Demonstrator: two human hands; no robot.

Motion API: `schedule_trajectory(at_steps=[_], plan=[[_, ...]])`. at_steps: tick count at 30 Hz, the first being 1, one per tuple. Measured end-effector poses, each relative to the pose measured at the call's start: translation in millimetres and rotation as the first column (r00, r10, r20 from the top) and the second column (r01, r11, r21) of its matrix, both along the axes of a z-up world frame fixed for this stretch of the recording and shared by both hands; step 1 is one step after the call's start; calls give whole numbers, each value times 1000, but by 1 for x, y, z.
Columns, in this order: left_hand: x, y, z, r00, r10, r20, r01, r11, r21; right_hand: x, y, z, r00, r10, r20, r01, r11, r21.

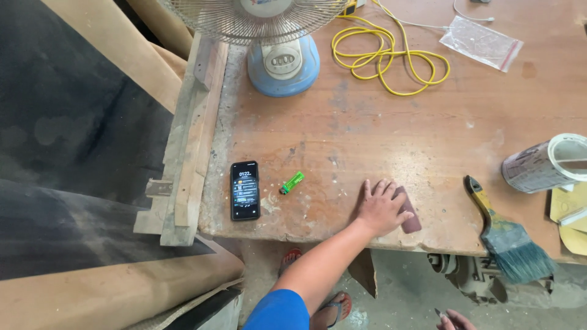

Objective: The person sands a small wooden piece on a workbench using sandpaper and a utility knife. They then move to a white chair frame, dip a small brush into a container, and apply a white substance to the joints and edges of the chair.

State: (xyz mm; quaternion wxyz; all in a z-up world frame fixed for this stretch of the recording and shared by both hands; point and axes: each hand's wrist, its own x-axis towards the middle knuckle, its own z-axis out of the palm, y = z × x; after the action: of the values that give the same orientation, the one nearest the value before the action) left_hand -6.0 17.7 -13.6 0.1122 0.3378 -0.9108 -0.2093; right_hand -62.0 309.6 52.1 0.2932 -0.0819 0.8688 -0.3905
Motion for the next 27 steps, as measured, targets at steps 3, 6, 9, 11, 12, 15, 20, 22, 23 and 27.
schedule_trajectory(at_steps=[3,6,9,11,12,15,20,22,23,27], plan=[[11,-6,33,999,-53,-4,54,999,11,-1,-20,4,997,-71,-2,71,997,-19],[19,-24,67,964,-212,158,181,965,189,-12,-17,7,985,-170,-26,170,985,-13],[19,-53,72,935,-312,169,257,924,283,-32,-29,-4,998,33,-46,-38,992,-122],[21,-66,85,809,-535,242,387,796,466,-41,-44,-11,912,290,-289,-358,908,-218],[21,-61,85,796,-557,236,406,781,474,-38,-57,-5,919,271,-287,-336,918,-208],[29,-53,72,770,-612,181,467,734,493,-29,-102,8,786,372,-493,-530,816,-229],[37,-52,38,820,-521,236,459,846,272,-18,-149,-19,747,332,-576,-547,799,-248],[34,-57,46,806,-529,265,469,845,257,-21,-150,-24,750,327,-575,-538,808,-242],[35,-58,50,794,-533,293,479,844,239,-21,-150,-27,750,322,-578,-531,814,-236],[32,-64,46,782,-546,299,478,835,274,-26,-151,-31,757,320,-570,-511,833,-210]])
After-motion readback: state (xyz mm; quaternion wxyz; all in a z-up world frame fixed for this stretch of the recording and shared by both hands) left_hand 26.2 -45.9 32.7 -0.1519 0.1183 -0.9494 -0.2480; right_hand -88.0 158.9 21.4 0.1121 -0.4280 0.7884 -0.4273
